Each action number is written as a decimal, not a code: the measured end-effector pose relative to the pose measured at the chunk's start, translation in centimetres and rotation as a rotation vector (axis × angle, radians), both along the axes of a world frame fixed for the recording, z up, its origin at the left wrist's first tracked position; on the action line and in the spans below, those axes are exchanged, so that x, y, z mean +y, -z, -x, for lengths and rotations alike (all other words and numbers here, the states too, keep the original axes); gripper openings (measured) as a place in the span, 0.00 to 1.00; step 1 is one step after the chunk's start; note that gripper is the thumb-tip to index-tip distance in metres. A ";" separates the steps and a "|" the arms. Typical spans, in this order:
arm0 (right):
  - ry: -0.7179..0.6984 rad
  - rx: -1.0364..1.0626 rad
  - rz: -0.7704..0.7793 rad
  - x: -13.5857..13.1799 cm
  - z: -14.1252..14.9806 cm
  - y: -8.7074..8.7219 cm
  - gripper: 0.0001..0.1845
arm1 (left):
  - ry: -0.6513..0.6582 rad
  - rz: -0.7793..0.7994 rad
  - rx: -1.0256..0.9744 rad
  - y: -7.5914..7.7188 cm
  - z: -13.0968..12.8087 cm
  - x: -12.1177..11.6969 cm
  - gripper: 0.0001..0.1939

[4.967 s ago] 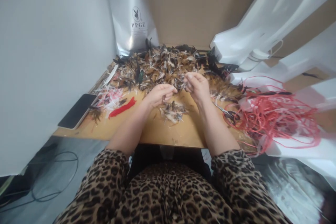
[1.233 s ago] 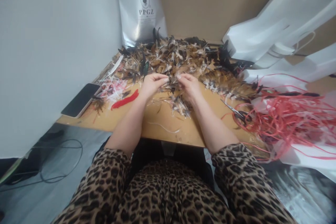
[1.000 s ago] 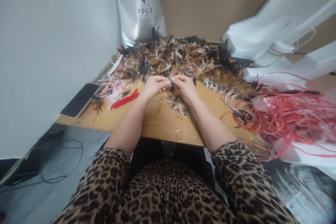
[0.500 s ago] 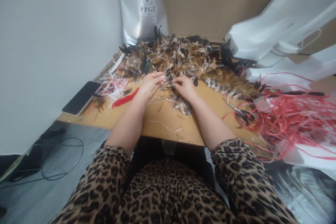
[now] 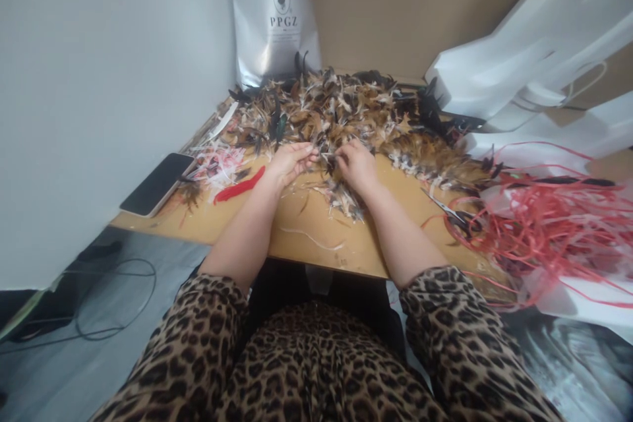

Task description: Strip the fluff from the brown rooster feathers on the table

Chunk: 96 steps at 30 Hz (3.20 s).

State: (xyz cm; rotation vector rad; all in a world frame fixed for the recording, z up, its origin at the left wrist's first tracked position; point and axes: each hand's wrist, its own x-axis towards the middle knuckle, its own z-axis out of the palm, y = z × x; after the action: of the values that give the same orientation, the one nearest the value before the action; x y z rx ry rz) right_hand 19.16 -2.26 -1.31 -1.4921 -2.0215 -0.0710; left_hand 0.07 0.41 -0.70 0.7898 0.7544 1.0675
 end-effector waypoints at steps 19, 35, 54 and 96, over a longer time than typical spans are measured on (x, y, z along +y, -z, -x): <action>-0.039 -0.080 -0.190 -0.6 0.5 -0.9 0.14 | 0.210 0.099 0.035 -1.0 -0.7 -1.3 0.03; -0.108 1.370 0.495 -1.3 3.4 -1.2 0.19 | 0.098 -0.141 0.105 -1.0 -1.7 -1.8 0.07; -0.274 1.399 0.490 -1.2 2.4 -1.8 0.15 | 0.295 -0.062 -0.022 -1.1 -1.2 -2.0 0.03; -0.212 0.962 0.403 -1.1 1.1 -2.0 0.15 | 0.234 0.018 0.145 -1.5 -1.2 -2.1 0.05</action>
State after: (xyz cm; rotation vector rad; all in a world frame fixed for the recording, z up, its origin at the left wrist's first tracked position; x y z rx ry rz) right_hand 18.04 -3.32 0.73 -1.1566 -1.3951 0.9961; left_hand 1.24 -1.73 0.78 0.9232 0.7716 0.7994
